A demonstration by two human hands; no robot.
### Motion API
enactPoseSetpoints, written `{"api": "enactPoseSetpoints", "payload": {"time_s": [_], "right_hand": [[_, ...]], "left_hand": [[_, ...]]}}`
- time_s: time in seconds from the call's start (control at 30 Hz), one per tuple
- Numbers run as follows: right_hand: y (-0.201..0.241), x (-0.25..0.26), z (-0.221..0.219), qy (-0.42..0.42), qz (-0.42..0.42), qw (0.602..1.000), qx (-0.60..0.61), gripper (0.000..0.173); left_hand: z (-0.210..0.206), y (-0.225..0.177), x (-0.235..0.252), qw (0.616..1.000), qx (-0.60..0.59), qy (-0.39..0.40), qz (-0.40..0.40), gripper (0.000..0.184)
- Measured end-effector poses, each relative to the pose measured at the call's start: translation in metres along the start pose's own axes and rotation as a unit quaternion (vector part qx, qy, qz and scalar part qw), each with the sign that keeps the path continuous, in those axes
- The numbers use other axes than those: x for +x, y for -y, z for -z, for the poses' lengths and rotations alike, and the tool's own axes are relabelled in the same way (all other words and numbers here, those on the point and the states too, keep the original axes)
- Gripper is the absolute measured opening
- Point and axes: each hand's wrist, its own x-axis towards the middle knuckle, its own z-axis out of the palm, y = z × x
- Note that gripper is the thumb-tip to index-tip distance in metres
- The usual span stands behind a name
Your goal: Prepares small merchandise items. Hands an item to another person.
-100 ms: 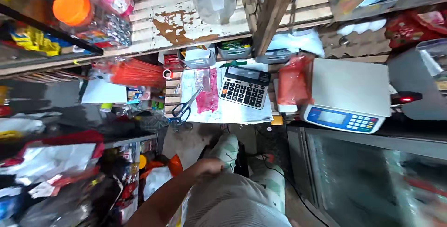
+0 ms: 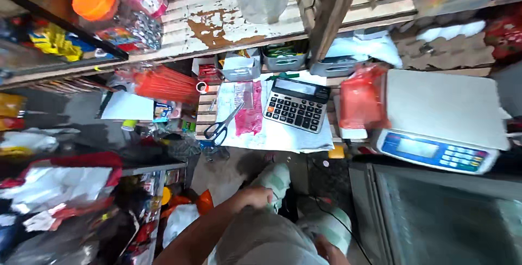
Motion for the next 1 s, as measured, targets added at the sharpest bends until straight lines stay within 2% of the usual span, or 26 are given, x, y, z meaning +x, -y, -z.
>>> {"api": "enactPoseSetpoints", "payload": {"time_s": [0.03,0.07,0.13,0.17,0.23,0.27,0.3,0.33,0.37,0.4,0.47,0.6,0.67,0.8,0.87,0.93,1.0], "right_hand": [[0.017,0.033,0.001,0.023,-0.089,0.996,0.008,0.037],[0.027,0.061,-0.003,0.012,-0.102,0.994,0.024,0.034],[0.026,0.108,-0.018,-0.027,-0.014,0.998,0.063,0.029],[0.024,0.129,-0.025,-0.043,0.039,0.995,0.085,0.027],[0.027,0.159,-0.038,-0.07,0.118,0.985,0.103,0.026],[0.03,0.167,-0.045,-0.086,0.151,0.98,0.097,0.025],[0.034,0.173,-0.053,-0.104,0.18,0.974,0.092,0.023],[0.04,0.177,-0.059,-0.127,0.204,0.966,0.094,0.02],[0.048,0.178,-0.063,-0.153,0.224,0.957,0.1,0.018],[0.059,0.177,-0.066,-0.183,0.247,0.946,0.1,0.017],[0.091,0.175,-0.067,-0.246,0.301,0.92,0.044,0.016],[0.191,0.211,-0.032,-0.356,0.39,0.831,-0.175,0.018],[0.228,0.241,-0.013,-0.384,0.364,0.8,-0.282,0.025],[0.25,0.286,0.01,-0.357,0.287,0.799,-0.39,0.028],[0.249,0.291,0.014,-0.358,0.282,0.794,-0.402,0.03],[0.248,0.293,0.015,-0.36,0.289,0.788,-0.408,0.03],[0.247,0.294,0.013,-0.36,0.297,0.787,-0.403,0.029]], "left_hand": [[0.002,0.0,0.006,0.999,-0.012,-0.031,-0.027,0.035],[0.006,0.0,0.008,0.996,-0.023,-0.052,-0.07,0.035],[0.026,-0.003,-0.011,0.978,-0.045,-0.085,-0.185,0.026],[0.04,-0.002,-0.028,0.96,-0.057,-0.125,-0.245,0.025],[0.061,0.008,-0.066,0.896,-0.069,-0.301,-0.32,0.026],[0.07,0.019,-0.084,0.858,-0.06,-0.409,-0.306,0.027],[0.081,0.035,-0.097,0.82,-0.039,-0.512,-0.252,0.028],[0.094,0.055,-0.103,0.786,-0.008,-0.592,-0.178,0.026],[0.11,0.075,-0.104,0.761,0.02,-0.639,-0.11,0.025],[0.124,0.093,-0.1,0.75,0.035,-0.658,-0.064,0.027],[0.135,0.113,-0.084,0.755,0.043,-0.653,-0.025,0.036],[0.138,0.114,-0.074,0.743,0.04,-0.668,-0.013,0.025],[0.135,0.113,-0.08,0.747,0.015,-0.664,0.007,0.027],[0.132,0.11,-0.098,0.745,0.01,-0.661,0.087,0.032],[0.139,0.106,-0.097,0.736,0.037,-0.673,0.062,0.033],[0.158,0.095,-0.089,0.719,0.087,-0.689,-0.021,0.031],[0.182,0.079,-0.076,0.736,0.122,-0.662,-0.072,0.041]]}}
